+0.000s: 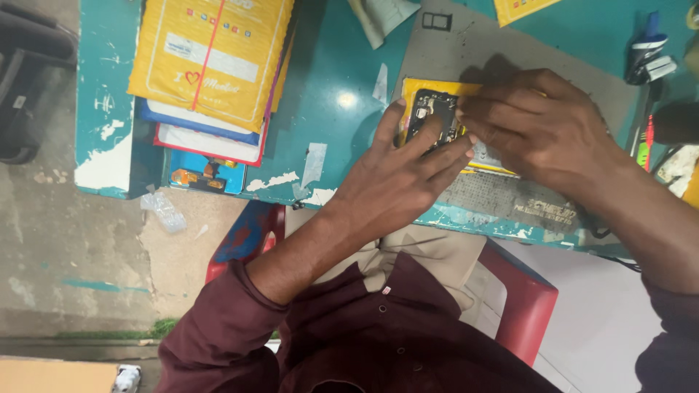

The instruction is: The person applies adhesive to the internal frame of a disassembled smartphone, then places the battery into the chassis and aligns the back cover over the device. The hands manipulate the battery, adhesive applicator, and back cover during the reassembly process.

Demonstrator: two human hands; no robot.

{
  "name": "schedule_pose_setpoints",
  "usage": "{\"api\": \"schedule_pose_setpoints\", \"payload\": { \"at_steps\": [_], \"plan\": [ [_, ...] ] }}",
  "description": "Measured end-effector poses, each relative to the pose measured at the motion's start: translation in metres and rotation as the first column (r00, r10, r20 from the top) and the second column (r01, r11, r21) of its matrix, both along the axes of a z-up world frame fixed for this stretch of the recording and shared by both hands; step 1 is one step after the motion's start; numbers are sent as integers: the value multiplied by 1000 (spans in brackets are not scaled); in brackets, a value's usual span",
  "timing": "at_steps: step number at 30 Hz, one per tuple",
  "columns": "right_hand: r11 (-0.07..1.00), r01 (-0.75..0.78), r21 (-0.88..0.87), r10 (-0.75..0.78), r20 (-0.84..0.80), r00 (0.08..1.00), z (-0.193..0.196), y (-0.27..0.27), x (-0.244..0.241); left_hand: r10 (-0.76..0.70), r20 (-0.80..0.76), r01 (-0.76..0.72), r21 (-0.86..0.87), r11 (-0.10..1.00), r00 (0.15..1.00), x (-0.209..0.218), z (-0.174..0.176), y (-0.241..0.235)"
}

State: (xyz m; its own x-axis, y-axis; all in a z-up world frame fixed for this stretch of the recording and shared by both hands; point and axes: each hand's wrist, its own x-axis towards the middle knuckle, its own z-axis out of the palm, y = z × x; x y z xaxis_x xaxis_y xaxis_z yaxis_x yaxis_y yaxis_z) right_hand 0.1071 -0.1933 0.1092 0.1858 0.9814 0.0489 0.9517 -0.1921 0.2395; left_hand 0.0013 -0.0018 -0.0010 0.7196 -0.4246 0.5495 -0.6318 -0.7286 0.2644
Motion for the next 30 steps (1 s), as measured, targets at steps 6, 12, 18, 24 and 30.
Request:
{"api": "schedule_pose_setpoints", "payload": {
  "at_steps": [6, 12, 18, 24, 30],
  "plan": [
    [991, 97, 97, -74, -217, 973, -7, -10, 11, 12, 30, -13, 33, 999, 999, -2, 1, 1],
    [986, 86, 140, -52, -228, 972, -13, -14, 8, 18, 31, -19, 24, 1000, 999, -3, 1, 0],
    [991, 104, 86, -92, -134, 987, -15, -16, -1, 8, -2, -8, 8, 1000, 1000, 0, -3, -2],
    [990, 87, 112, -76, -102, 992, -13, -18, 1, 19, -3, -19, 19, 1000, 1000, -3, 1, -4],
    [970, 158, 187, -130, -153, 980, -20, -23, -5, 26, 5, -26, 20, 999, 1000, -5, -3, -6]
  ]
}}
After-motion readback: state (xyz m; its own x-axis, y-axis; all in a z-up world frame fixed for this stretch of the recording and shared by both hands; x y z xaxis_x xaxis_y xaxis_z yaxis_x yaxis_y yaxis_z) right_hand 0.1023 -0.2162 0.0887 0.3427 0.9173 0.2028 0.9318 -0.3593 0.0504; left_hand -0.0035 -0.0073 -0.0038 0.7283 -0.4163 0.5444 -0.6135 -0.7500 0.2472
